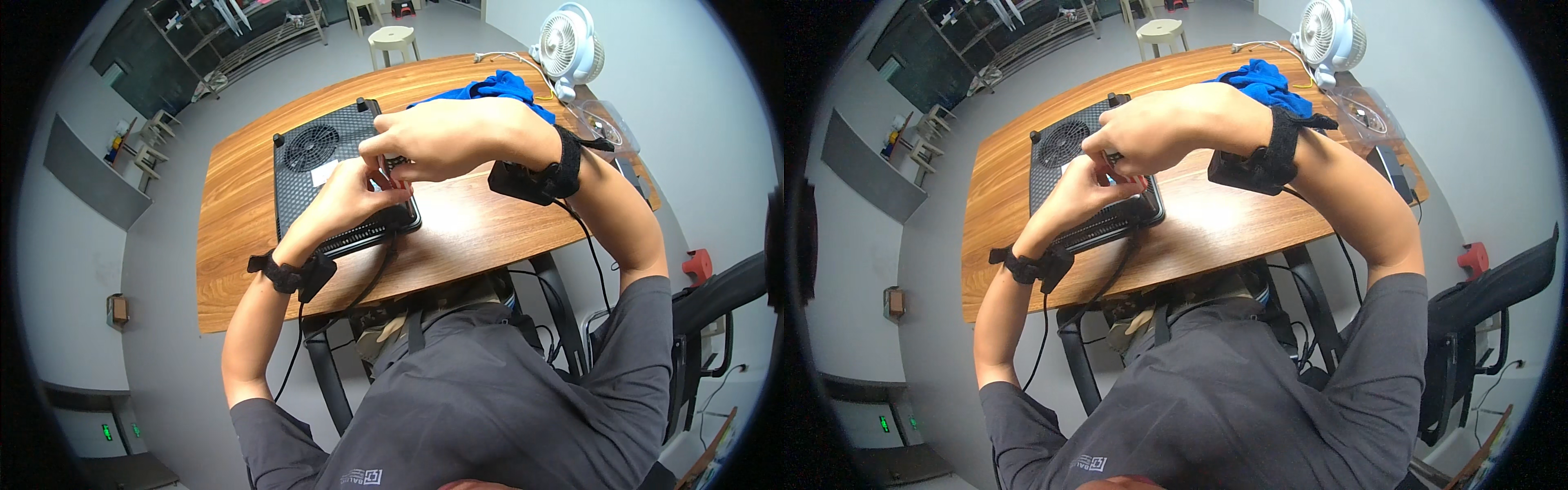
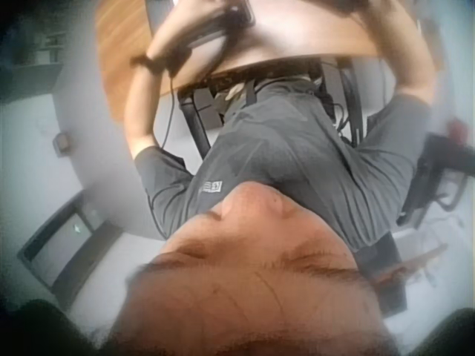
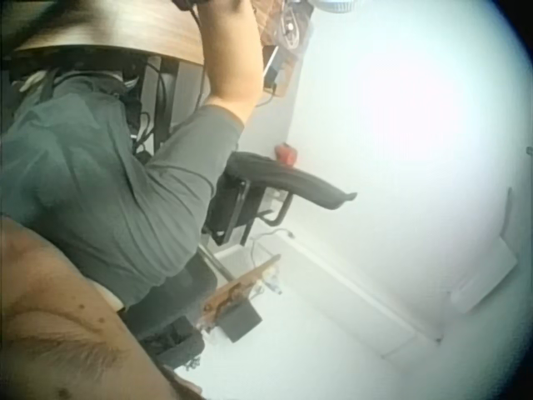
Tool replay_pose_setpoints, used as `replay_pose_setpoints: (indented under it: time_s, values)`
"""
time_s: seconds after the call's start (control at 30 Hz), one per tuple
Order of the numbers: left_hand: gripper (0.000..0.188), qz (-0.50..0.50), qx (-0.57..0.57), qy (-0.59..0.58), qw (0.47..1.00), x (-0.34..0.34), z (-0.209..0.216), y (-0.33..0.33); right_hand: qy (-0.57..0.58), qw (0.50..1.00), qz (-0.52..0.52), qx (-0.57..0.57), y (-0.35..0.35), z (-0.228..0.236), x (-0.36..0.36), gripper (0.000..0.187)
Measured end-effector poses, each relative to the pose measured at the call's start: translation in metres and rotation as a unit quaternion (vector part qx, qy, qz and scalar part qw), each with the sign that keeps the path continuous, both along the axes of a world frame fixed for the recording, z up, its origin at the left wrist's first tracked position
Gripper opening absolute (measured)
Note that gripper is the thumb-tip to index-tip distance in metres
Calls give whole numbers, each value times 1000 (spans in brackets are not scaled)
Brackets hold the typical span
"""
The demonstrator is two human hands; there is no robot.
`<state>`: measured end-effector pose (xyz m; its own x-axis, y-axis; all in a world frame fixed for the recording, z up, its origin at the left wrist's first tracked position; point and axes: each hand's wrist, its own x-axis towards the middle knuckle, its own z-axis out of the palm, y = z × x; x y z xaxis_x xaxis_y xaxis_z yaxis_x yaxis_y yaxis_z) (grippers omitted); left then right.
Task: The person uses a screwdriver to remove screws from the bottom of a black electronic device, then lifts off the cover to reveal the internal components including a copper-colored fan.
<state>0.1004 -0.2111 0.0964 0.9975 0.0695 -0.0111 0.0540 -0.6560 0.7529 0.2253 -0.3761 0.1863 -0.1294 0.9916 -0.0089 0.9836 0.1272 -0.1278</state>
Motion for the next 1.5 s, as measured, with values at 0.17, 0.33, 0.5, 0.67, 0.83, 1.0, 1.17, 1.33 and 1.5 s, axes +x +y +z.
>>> replay_pose_setpoints:
  time_s: [0.17, 0.33, 0.5, 0.67, 0.83, 1.0, 1.17, 1.33, 1.5]
  values:
    - [28, 8, 1, -28, 1000, 0, 2, -5, -59, 996, -66, 12, 5, 6, -10, 37]
    - [36, 34, 52, -27, 998, 3, 1, -15, -110, 991, -73, 4, 10, 7, -11, 37]
    - [35, 18, 14, -39, 999, -2, 5, -11, -48, 998, -30, 28, 4, 2, 0, 27]
    - [31, 21, 25, -25, 999, -1, -1, -4, -6, 999, 5, -33, 5, 9, 3, 27]
    - [35, 23, 21, -84, 996, -1, -4, -9, -92, 989, -105, -57, 14, 9, -7, 35]
    - [37, 27, 23, -44, 998, -1, -8, -3, -35, 997, -64, -23, 12, 2, -5, 32]
    - [35, 25, 24, -24, 999, -1, -2, -9, -10, 998, 56, 26, 6, -3, 8, 32]
    - [37, 41, 42, -48, 997, 0, -6, -7, -68, 996, -38, 47, 9, -1, -3, 38]
    - [38, 62, 52, -48, 996, -3, 1, -18, -94, 993, -71, -12, 18, 5, -9, 36]
